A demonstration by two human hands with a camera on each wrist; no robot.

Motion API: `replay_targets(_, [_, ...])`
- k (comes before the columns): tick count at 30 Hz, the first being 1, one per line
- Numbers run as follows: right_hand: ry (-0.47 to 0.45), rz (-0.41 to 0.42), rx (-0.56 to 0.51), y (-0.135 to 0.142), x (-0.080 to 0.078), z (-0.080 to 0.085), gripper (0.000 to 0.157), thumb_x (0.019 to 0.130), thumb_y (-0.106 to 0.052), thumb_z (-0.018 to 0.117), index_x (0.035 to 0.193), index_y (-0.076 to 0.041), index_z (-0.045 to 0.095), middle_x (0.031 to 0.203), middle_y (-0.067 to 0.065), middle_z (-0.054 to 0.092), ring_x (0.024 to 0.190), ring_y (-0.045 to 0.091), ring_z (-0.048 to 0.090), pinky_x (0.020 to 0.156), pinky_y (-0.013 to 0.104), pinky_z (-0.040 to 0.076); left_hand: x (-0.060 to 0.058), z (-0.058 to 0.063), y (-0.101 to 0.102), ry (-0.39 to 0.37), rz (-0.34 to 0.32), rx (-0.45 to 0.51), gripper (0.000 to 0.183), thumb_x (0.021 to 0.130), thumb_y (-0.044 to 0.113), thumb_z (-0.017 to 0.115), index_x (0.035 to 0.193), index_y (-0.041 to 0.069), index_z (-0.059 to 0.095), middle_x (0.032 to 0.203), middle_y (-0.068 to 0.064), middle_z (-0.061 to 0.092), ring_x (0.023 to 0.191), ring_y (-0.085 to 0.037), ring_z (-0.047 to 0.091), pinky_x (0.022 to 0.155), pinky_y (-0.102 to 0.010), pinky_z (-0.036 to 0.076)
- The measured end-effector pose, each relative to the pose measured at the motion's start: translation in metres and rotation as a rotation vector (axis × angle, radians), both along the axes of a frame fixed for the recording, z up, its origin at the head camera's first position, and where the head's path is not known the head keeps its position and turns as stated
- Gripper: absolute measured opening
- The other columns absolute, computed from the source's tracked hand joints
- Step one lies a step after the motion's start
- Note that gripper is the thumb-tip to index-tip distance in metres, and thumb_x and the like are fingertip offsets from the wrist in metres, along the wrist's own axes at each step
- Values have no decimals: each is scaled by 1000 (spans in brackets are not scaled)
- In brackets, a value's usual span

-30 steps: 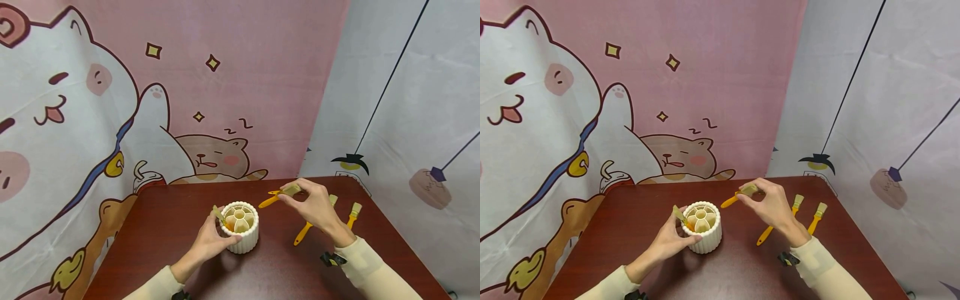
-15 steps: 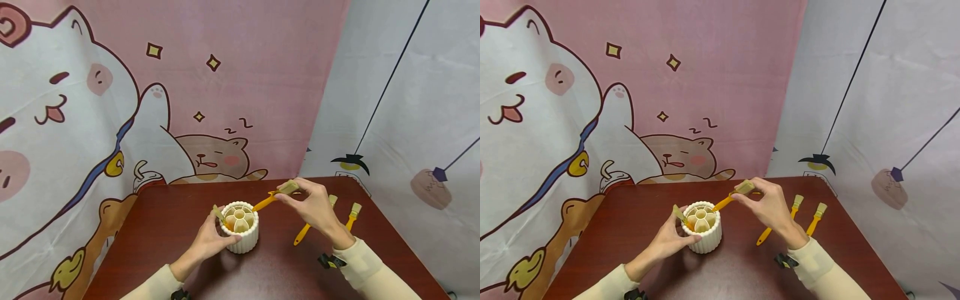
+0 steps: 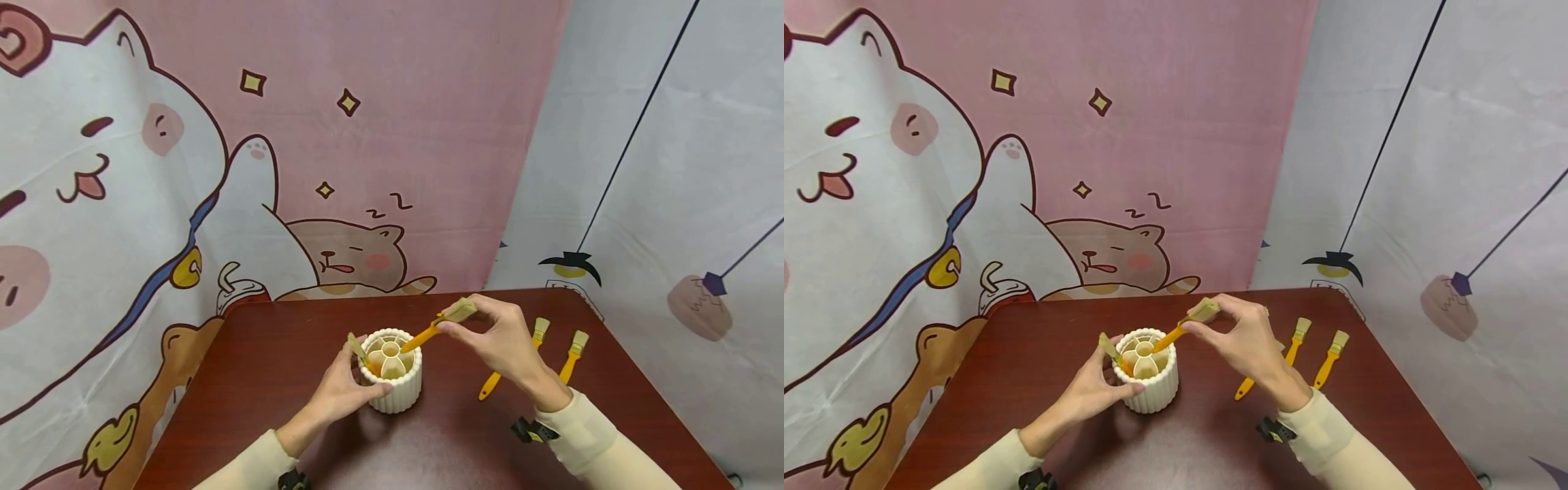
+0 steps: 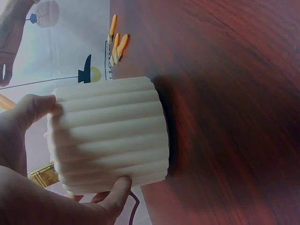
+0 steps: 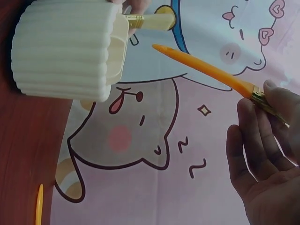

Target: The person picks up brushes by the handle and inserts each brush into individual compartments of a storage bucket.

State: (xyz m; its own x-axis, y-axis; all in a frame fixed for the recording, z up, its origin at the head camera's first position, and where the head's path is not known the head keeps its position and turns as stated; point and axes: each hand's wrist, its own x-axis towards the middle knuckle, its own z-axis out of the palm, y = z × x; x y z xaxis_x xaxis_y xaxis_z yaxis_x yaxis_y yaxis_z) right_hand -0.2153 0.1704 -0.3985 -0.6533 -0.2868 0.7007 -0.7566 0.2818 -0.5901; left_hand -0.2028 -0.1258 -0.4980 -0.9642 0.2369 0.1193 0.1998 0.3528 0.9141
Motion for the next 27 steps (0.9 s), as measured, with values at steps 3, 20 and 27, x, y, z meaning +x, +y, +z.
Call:
replay_targets(3, [24, 28, 1, -6, 1, 0, 28, 76, -14, 83, 101, -21, 72, 95, -5, 71, 83, 15, 67, 74, 31, 54, 2, 4, 0, -5, -2, 1, 102, 66, 32, 91, 147, 14, 30, 129, -8, 50, 107, -23, 60, 84, -39, 52])
replay_targets(20, [278, 114, 25, -40, 12, 14, 36, 65, 2, 87, 94, -12, 71, 89, -1, 69, 78, 14, 65, 69, 27, 52, 1, 3, -3, -7, -12, -12, 101, 67, 34, 90, 148, 23, 29, 129, -8, 52, 108, -24, 58, 85, -43, 51])
replay_targets(27, [311, 101, 47, -47, 13, 9, 32, 66, 0, 87, 91, -9, 70, 87, -2, 68, 76, 13, 65, 67, 29, 52, -2, -2, -4, -24, -5, -42, 104, 65, 41, 89, 148, 26, 28, 128, -2, 53, 106, -17, 59, 84, -37, 51])
